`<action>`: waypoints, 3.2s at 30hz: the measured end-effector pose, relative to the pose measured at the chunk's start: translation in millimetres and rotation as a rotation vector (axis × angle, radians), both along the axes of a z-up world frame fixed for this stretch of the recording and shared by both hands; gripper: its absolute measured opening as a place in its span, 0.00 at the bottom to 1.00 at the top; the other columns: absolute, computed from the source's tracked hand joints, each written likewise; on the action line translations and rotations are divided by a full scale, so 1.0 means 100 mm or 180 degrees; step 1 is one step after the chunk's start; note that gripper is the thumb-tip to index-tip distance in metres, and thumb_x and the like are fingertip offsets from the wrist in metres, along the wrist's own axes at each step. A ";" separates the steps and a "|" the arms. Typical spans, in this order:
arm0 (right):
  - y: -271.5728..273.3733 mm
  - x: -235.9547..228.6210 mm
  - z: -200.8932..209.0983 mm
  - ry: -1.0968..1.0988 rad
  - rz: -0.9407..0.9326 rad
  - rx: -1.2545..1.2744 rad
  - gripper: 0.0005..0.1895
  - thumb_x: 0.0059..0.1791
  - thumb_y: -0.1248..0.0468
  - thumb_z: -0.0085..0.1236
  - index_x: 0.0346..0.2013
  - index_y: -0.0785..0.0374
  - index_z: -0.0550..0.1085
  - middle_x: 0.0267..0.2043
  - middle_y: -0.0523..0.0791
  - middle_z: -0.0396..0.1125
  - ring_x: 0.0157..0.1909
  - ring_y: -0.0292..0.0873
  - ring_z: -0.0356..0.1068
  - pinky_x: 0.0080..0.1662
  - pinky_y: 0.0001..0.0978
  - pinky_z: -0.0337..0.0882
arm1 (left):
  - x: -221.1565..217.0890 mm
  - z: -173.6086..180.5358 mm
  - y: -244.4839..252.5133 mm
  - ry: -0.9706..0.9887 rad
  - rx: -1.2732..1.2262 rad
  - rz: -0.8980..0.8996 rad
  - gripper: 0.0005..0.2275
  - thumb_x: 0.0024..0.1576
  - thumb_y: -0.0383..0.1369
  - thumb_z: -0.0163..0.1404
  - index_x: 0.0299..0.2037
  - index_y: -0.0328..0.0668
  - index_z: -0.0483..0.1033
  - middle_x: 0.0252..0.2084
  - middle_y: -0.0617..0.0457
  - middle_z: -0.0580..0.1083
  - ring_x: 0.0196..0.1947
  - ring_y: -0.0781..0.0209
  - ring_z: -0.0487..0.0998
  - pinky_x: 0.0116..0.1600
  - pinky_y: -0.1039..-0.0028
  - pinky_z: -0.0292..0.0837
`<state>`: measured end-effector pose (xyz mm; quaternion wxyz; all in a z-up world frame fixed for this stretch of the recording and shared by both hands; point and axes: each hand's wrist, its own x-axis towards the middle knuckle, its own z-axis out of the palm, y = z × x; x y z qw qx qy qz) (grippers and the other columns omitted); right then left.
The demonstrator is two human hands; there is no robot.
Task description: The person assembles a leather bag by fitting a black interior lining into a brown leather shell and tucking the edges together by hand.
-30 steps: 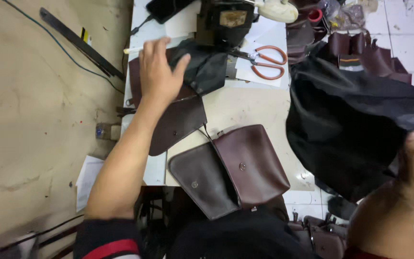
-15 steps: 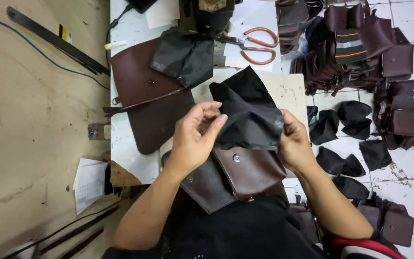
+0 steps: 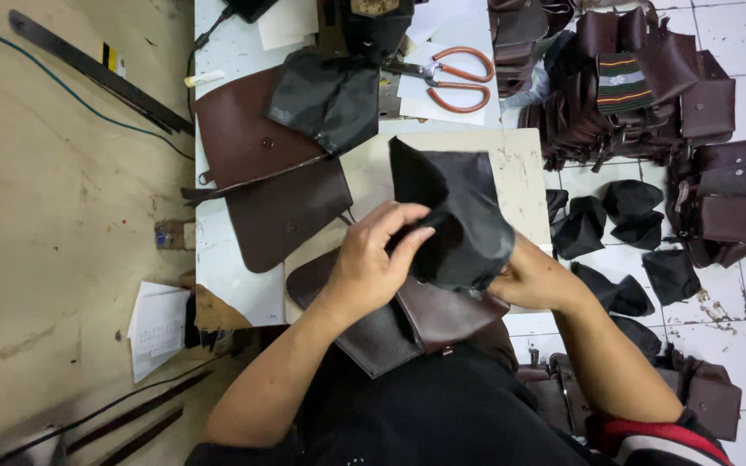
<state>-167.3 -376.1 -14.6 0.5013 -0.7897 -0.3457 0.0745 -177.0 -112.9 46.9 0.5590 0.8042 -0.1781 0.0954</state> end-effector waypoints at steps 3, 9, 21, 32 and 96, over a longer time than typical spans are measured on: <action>0.00 0.04 0.00 -0.0011 0.0014 -0.0010 0.32 0.36 0.74 0.66 0.55 0.73 0.73 0.57 0.61 0.68 0.64 0.65 0.65 0.62 0.62 0.65 | -0.05 0.02 -0.02 -0.0250 -0.0082 -0.0110 0.06 0.60 0.27 0.56 0.46 0.40 0.79 0.37 0.47 0.78 0.40 0.42 0.82 0.44 0.59 0.79; -0.01 0.11 0.02 -0.0020 0.0009 -0.0035 0.31 0.36 0.73 0.65 0.55 0.72 0.73 0.57 0.61 0.68 0.64 0.64 0.65 0.62 0.62 0.65 | -0.27 0.04 -0.18 -0.0350 -0.0226 -0.0871 0.04 0.61 0.25 0.54 0.44 0.35 0.79 0.36 0.42 0.77 0.39 0.38 0.81 0.44 0.56 0.79; 0.00 0.55 -0.45 0.0069 0.0117 -0.0097 0.31 0.37 0.72 0.65 0.55 0.72 0.73 0.56 0.61 0.68 0.63 0.64 0.65 0.62 0.62 0.65 | -1.34 -0.23 0.95 0.3417 0.2606 0.0575 0.30 0.59 0.64 0.44 0.18 0.46 0.64 0.20 0.52 0.71 0.26 0.52 0.76 0.37 0.60 0.63; -0.37 0.47 -1.73 0.0165 0.0189 -0.0119 0.30 0.38 0.71 0.64 0.55 0.71 0.73 0.56 0.60 0.68 0.63 0.64 0.65 0.61 0.61 0.65 | -0.92 0.38 0.46 0.0542 0.0087 0.0788 0.14 0.61 0.31 0.55 0.26 0.41 0.62 0.27 0.55 0.62 0.26 0.63 0.63 0.32 0.71 0.59; -0.44 0.40 -1.54 0.0567 -0.0306 -0.0087 0.26 0.42 0.67 0.60 0.55 0.68 0.74 0.54 0.59 0.69 0.61 0.62 0.66 0.60 0.59 0.66 | -0.24 1.06 0.55 -0.0698 0.2799 0.0008 0.19 0.51 0.22 0.50 0.55 0.40 0.74 0.53 0.46 0.75 0.63 0.39 0.70 0.70 0.47 0.59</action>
